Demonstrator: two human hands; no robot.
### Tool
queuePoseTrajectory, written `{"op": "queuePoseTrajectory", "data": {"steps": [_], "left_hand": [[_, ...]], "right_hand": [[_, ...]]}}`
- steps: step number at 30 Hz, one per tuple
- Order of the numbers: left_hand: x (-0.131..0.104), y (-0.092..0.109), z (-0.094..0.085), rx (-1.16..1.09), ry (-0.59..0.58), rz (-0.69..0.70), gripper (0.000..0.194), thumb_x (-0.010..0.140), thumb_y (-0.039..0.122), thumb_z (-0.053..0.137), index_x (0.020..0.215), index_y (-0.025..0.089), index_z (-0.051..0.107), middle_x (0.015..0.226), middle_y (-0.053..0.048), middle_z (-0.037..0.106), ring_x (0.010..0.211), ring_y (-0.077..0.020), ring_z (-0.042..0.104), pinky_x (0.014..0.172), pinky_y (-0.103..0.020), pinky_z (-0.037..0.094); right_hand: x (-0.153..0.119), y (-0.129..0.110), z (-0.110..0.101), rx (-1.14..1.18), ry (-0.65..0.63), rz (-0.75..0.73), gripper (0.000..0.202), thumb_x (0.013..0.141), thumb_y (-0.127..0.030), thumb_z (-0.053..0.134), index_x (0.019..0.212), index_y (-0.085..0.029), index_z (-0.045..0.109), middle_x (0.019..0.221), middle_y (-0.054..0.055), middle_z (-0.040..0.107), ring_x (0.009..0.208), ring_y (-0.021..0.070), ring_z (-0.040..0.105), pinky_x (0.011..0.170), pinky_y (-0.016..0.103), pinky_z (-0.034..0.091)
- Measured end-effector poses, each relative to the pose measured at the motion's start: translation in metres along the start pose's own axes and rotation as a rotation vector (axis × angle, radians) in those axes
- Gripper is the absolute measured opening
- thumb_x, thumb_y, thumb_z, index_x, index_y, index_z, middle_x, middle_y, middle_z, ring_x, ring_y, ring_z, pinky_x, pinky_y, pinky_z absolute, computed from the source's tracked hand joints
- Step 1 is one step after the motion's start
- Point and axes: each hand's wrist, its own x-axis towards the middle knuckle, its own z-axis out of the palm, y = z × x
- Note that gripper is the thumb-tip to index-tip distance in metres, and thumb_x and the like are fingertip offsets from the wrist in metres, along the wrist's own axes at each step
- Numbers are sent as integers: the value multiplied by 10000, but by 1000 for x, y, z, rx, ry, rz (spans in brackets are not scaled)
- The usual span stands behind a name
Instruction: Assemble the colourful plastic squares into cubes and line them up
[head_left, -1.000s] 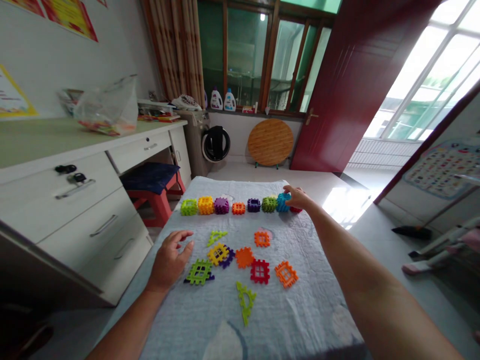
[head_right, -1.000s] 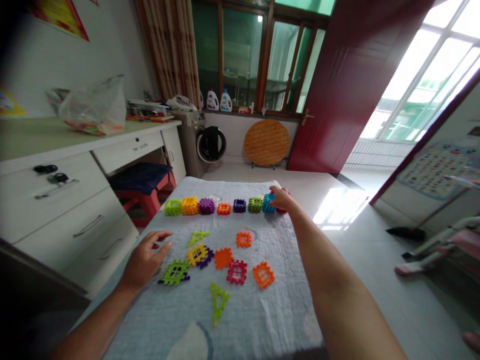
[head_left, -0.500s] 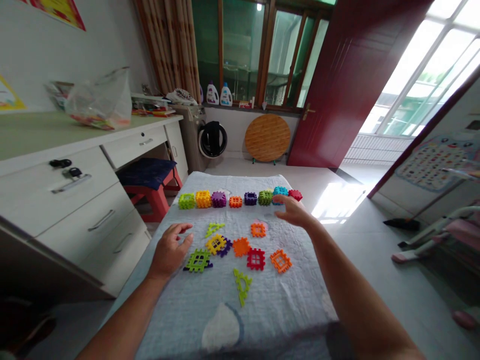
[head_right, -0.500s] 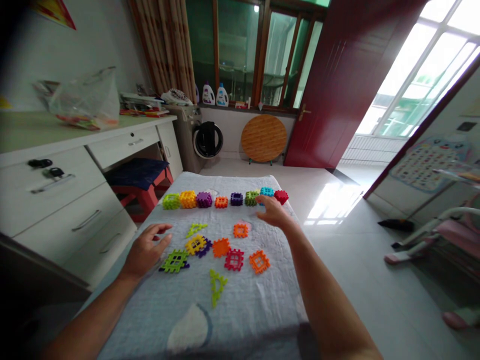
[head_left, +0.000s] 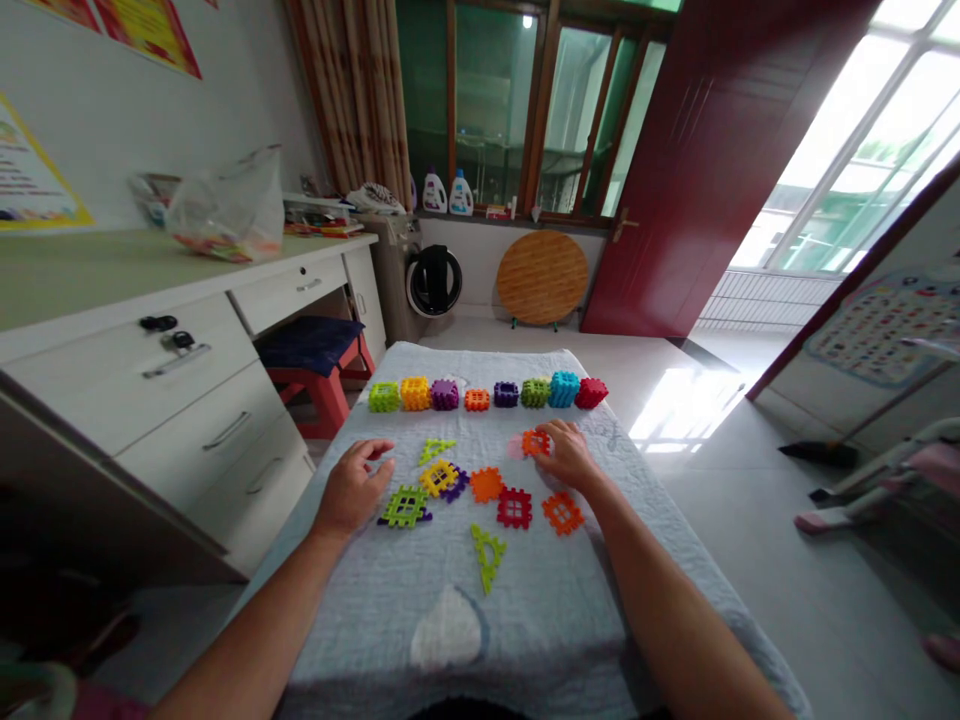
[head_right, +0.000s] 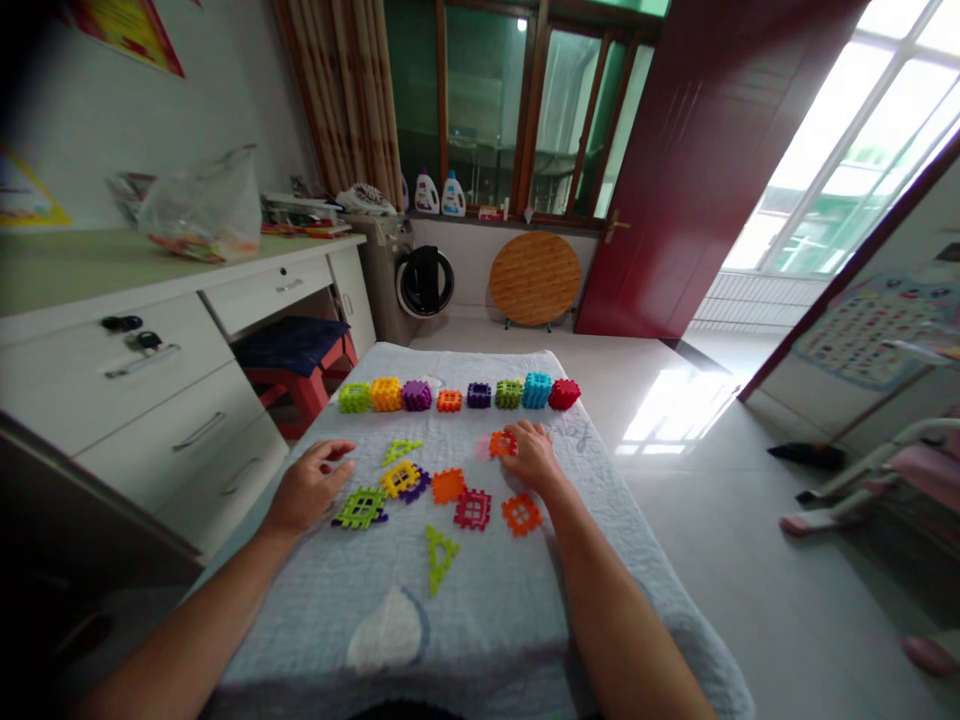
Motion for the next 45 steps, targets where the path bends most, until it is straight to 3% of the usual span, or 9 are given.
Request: {"op": "queuePoseTrajectory", "data": {"steps": [4,9,12,17,26,31,36,41,45], "left_hand": [[0,3,0,0,-3,-22,312,761,362,513,984,176,626,998,-65,647,908,-205,606,746,-293,490],[-1,5,0,5,-3,-30,307,764,366,503,977,183,625,997,-65,658,914,-208,613,752,-299,494],[-1,5,-1,4,3,-34,307,760,368,502,971,184,627,991,-64,663,906,-207,616,747,-298,496],[-1,4,0,4,-1,-37,309,764,360,501,980,179,626,994,-67,664,906,-205,614,755,-301,494],[-2,3,1,-3,-18,-31,309,759,352,506,985,175,620,984,-77,669,896,-212,616,756,-324,495],[-1,3,1,-2,-17,-23,302,759,349,508,980,177,622,975,-71,670,891,-211,619,751,-320,500],[-1,3,2,6,-17,-14,293,757,351,509,966,181,625,964,-65,672,878,-207,625,737,-307,500],[-1,3,2,9,-36,-25,304,748,363,508,957,179,631,965,-64,679,872,-206,629,740,-306,500],[-1,4,3,20,-71,-35,294,729,365,517,929,185,634,958,-60,687,851,-206,635,757,-311,505]], "right_hand": [[-6,-9,-7,25,20,-21,355,734,-243,605,1088,-232,624,1209,70,569,1092,276,442,884,404,339],[-8,-58,-7,190,-128,-371,388,738,-351,666,1105,-230,625,1131,62,612,1037,240,479,933,403,345],[-9,-77,1,143,-203,-461,520,665,-449,721,1125,-224,627,1082,77,609,1007,258,471,941,432,350],[-9,-78,6,152,-169,-387,529,664,-326,710,1169,-202,614,1010,83,566,942,239,486,906,411,398],[-4,-62,5,579,-10,-179,414,682,-166,577,1084,-224,497,977,22,558,883,161,561,815,318,462],[-6,-59,7,342,-79,-181,454,629,-176,609,1073,-229,526,1059,47,586,1021,239,504,905,399,385],[-7,-55,1,127,-97,-207,642,620,-274,681,1237,-216,515,1213,87,540,1109,289,407,940,444,303],[-5,-59,10,54,-155,-242,483,644,-347,700,1110,-243,623,1090,66,583,1028,268,424,920,436,300],[0,-51,9,78,-130,-192,502,632,-299,701,1122,-232,618,1047,66,576,999,261,444,896,423,342]]}}
